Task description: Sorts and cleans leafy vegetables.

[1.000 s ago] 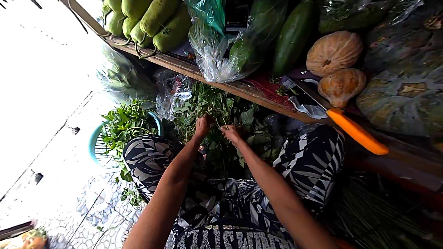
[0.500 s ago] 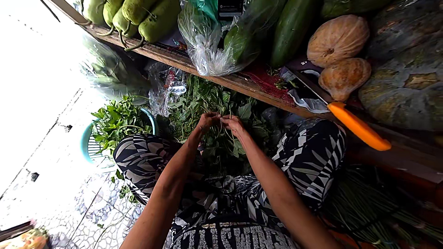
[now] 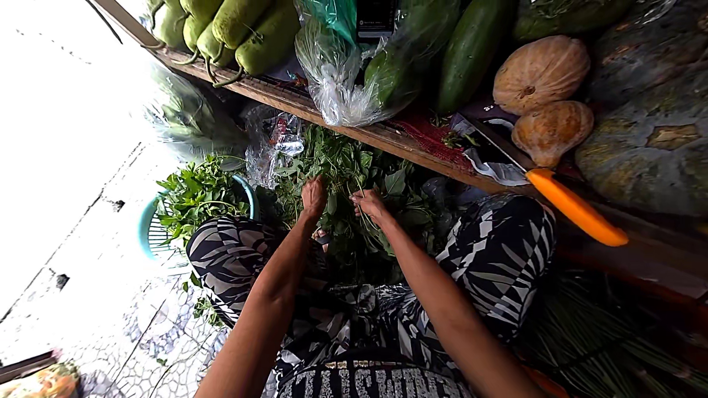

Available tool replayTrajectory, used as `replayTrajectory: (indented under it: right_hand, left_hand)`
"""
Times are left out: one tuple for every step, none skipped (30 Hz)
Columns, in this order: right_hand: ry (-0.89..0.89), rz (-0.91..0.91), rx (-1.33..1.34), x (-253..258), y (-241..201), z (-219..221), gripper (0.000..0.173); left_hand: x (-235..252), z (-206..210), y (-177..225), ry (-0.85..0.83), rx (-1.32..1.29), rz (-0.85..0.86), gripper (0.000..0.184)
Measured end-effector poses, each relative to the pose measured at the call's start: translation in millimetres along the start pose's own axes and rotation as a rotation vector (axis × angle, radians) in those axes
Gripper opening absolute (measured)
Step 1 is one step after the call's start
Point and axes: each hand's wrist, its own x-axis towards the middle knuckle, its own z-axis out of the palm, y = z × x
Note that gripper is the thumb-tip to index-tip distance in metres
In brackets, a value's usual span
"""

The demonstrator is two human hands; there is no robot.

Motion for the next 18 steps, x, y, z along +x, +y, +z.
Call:
replayTrajectory:
  right_hand:
    - [0.024,-0.015,-0.023,0.8,3.4,5.0,0.031]
    - [0.047,-0.028,-0.055,2.7,7.0,7.6,0.031]
    - [0.070,-0.039,-0.086,5.1,10.8,9.4,0.031]
    - [0.094,-0.051,-0.117,8.1,14.1,10.2,0.030]
    - [0.117,-0.065,-0.157,11.0,15.9,9.8,0.030]
    - [0.131,-0.078,-0.195,12.7,16.2,9.8,0.029]
    - [0.138,-0.093,-0.221,12.7,14.6,10.4,0.028]
    - [0.143,-0.104,-0.245,12.8,12.8,11.2,0.029]
    - [0.143,-0.112,-0.270,13.1,11.0,12.5,0.029]
    - [0.142,-0.115,-0.296,14.4,10.1,14.2,0.030]
    - [0.139,-0.114,-0.322,16.1,9.5,15.5,0.030]
    - [0.137,-0.106,-0.350,17.9,9.2,15.6,0.030]
    - [0.135,-0.095,-0.364,20.2,9.8,15.4,0.031]
    - [0.136,-0.083,-0.374,23.6,11.5,15.5,0.031]
    - [0.139,-0.074,-0.368,27.4,13.2,16.0,0.030]
    - [0.147,-0.074,-0.353,30.8,15.6,16.6,0.030]
    - [0.151,-0.076,-0.343,32.9,17.2,16.5,0.030]
    - [0.156,-0.082,-0.341,34.1,17.9,16.4,0.030]
  left_hand:
    - [-6.4,7.0,-0.4,0.022,-0.094,0.091,0.023]
    - [-8.2,12.8,0.9,0.029,-0.153,0.147,0.022]
    - [-6.6,17.2,2.3,0.021,-0.173,0.164,0.022]
    - [-0.7,21.2,3.0,-0.003,-0.155,0.156,0.023]
    - [9.9,26.0,3.3,-0.036,-0.114,0.141,0.024]
    - [22.4,32.1,1.1,-0.073,-0.056,0.131,0.026]
    - [32.0,35.6,-0.2,-0.109,-0.014,0.127,0.027]
    - [39.2,37.1,-0.5,-0.142,0.012,0.123,0.027]
    - [44.3,37.4,-0.6,-0.166,0.021,0.121,0.026]
    - [48.3,36.9,-1.0,-0.183,0.026,0.117,0.026]
    - [51.9,36.0,-1.1,-0.205,0.031,0.103,0.025]
    - [55.3,35.3,-0.6,-0.235,0.037,0.081,0.026]
    - [59.1,35.2,-0.4,-0.267,0.045,0.058,0.026]
    - [63.3,35.2,-1.2,-0.299,0.052,0.043,0.027]
    - [67.8,34.8,-2.6,-0.329,0.059,0.044,0.027]
    - [72.1,34.1,-4.3,-0.362,0.060,0.059,0.028]
    - [75.9,32.7,-5.7,-0.395,0.051,0.087,0.028]
    - [79.8,30.3,-6.2,-0.434,0.047,0.111,0.029]
